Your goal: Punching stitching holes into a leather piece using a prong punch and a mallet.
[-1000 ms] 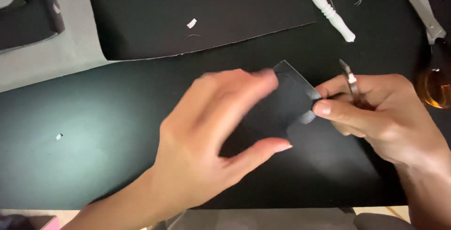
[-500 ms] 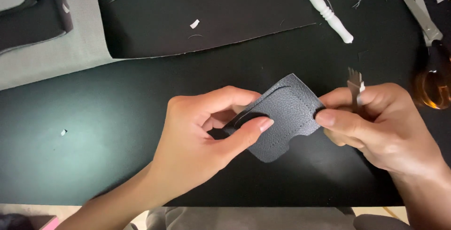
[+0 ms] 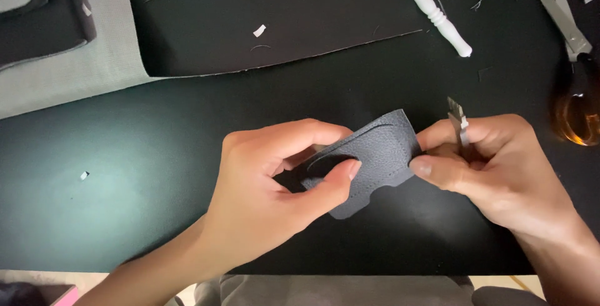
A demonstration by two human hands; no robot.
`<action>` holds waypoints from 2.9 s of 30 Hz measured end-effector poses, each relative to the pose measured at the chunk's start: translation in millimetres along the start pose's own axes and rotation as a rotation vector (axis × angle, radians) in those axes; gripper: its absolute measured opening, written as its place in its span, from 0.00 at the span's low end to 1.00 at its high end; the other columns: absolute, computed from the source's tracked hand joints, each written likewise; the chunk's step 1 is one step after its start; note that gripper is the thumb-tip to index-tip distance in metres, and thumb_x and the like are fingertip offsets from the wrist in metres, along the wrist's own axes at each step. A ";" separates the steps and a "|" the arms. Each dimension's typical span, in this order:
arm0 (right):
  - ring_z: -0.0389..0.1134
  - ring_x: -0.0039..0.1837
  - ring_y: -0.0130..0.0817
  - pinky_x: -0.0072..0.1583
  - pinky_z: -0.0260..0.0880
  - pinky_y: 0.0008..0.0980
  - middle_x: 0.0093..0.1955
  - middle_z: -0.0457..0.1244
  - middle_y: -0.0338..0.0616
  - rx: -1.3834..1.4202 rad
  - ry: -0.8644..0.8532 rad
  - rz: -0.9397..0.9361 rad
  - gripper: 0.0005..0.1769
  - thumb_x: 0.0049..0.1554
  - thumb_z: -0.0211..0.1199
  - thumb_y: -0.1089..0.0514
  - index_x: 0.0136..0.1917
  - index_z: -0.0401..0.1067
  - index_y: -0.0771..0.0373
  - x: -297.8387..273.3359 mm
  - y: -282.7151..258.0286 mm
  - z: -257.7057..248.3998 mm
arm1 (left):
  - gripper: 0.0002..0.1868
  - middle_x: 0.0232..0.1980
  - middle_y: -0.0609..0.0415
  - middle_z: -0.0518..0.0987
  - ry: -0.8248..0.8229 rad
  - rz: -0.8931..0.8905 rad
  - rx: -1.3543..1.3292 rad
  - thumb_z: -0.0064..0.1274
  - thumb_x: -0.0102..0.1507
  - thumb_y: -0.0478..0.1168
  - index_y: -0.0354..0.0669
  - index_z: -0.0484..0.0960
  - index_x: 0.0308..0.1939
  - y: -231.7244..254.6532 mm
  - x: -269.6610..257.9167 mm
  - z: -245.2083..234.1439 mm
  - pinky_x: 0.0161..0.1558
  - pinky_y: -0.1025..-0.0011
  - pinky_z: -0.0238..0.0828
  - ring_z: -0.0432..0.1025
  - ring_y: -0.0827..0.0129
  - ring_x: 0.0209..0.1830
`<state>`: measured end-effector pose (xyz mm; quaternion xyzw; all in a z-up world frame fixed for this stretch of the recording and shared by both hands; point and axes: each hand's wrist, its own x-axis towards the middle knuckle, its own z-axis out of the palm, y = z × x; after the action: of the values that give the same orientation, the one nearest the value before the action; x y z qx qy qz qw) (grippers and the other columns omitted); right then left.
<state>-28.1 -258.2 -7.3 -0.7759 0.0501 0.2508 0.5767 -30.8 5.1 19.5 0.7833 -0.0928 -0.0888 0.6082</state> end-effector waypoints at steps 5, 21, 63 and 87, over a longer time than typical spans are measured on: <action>0.42 0.30 0.23 0.33 0.43 0.28 0.25 0.42 0.30 -0.097 0.038 -0.029 0.03 0.47 0.74 0.68 0.37 0.80 0.67 -1.3 -0.7 2.5 | 0.04 0.31 0.61 0.79 0.076 0.090 0.121 0.60 0.61 0.34 0.41 0.83 0.39 0.1 -0.1 1.8 0.26 0.81 0.61 0.66 0.78 0.24; 0.42 0.30 0.24 0.33 0.41 0.30 0.25 0.43 0.31 0.027 -0.077 0.076 0.10 0.53 0.73 0.64 0.32 0.78 0.69 1.0 -3.4 10.0 | 0.05 0.24 0.63 0.74 0.020 -0.019 0.031 0.58 0.62 0.36 0.42 0.83 0.31 1.3 2.5 2.1 0.25 0.78 0.54 0.59 0.80 0.22; 0.65 0.76 0.70 0.65 0.69 0.74 0.89 0.34 0.48 0.866 -0.642 -0.389 0.38 0.76 0.36 0.46 0.84 0.29 0.75 10.0 89.4 -99.0 | 0.09 0.55 0.40 0.80 -0.076 0.706 0.857 0.49 0.69 0.28 0.35 0.87 0.44 -24.1 -34.0 34.5 0.61 0.49 0.80 0.77 0.44 0.61; 0.75 0.41 0.40 0.48 0.75 0.27 0.39 0.70 0.57 -0.310 0.180 -0.360 0.07 0.52 0.67 0.70 0.44 0.73 0.76 -10.2 10.9 -12.8 | 0.14 0.67 0.42 0.78 -0.169 0.775 1.077 0.39 0.75 0.38 0.44 0.83 0.55 -28.1 -42.0 49.1 0.63 0.65 0.81 0.75 0.60 0.66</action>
<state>-36.7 -275.7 -9.6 -0.8706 -0.0768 0.0785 0.4795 -82.7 -23.4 -18.7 0.8779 -0.4462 0.1340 0.1107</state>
